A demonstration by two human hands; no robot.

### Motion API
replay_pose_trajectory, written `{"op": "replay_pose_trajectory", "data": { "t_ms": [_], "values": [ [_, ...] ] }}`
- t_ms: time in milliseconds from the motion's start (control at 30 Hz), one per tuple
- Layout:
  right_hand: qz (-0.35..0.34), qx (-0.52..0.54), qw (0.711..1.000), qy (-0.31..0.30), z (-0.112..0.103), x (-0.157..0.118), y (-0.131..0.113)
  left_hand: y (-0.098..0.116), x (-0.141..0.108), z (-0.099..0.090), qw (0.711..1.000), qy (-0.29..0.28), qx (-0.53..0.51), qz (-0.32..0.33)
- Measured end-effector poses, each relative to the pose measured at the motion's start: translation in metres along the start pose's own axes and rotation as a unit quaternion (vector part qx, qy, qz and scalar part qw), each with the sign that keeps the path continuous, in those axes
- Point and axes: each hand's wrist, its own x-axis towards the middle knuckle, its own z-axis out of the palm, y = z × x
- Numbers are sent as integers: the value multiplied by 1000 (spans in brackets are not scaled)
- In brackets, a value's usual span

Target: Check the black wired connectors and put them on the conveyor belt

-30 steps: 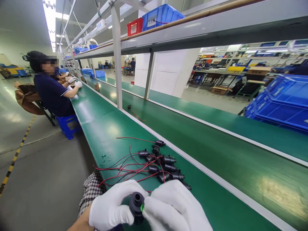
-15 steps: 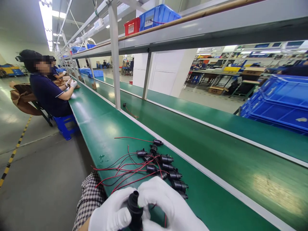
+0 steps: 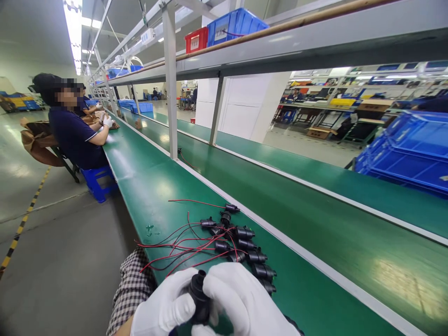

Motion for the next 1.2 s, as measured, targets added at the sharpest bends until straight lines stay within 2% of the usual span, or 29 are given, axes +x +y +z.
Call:
{"op": "replay_pose_trajectory", "data": {
  "t_ms": [67, 133, 200, 300, 400, 500, 567, 633, 733, 800, 933, 1100, 1200],
  "values": [
    [34, 16, 999, 19, 8, 5, 4, -5, 4, 7, 997, 27, -73, 3],
    [80, 41, 996, 27, 14, 10, 12, -13, 9, 13, 979, 70, -193, 2],
    [123, 78, 989, 21, 19, 11, 20, -19, 15, 17, 942, 92, -321, -26],
    [202, 155, 967, -24, 19, 10, 28, -20, 21, 18, 886, 85, -449, -82],
    [275, 211, 936, -67, 16, 10, 27, -16, 24, 18, 849, 75, -513, -105],
    [315, 231, 918, -72, 15, 10, 24, -15, 24, 19, 850, 72, -508, -116],
    [318, 233, 917, -64, 16, 9, 24, -16, 24, 20, 870, 71, -477, -106],
    [301, 224, 926, -45, 16, 6, 25, -16, 23, 19, 906, 75, -410, -73],
    [234, 189, 954, 0, 13, 2, 27, -14, 19, 12, 967, 101, -233, -21],
    [183, 157, 970, 32, 9, 1, 28, -13, 15, 5, 986, 132, -105, 2],
    [138, 100, 984, 59, 0, 3, 26, -13, 7, -5, 979, 161, 104, 68],
    [121, 35, 991, 41, 5, 2, 15, -9, 6, -7, 957, 134, 224, 128],
    [121, 4, 992, 20, 9, 0, 11, -11, 7, -6, 931, 132, 304, 153]
  ]
}}
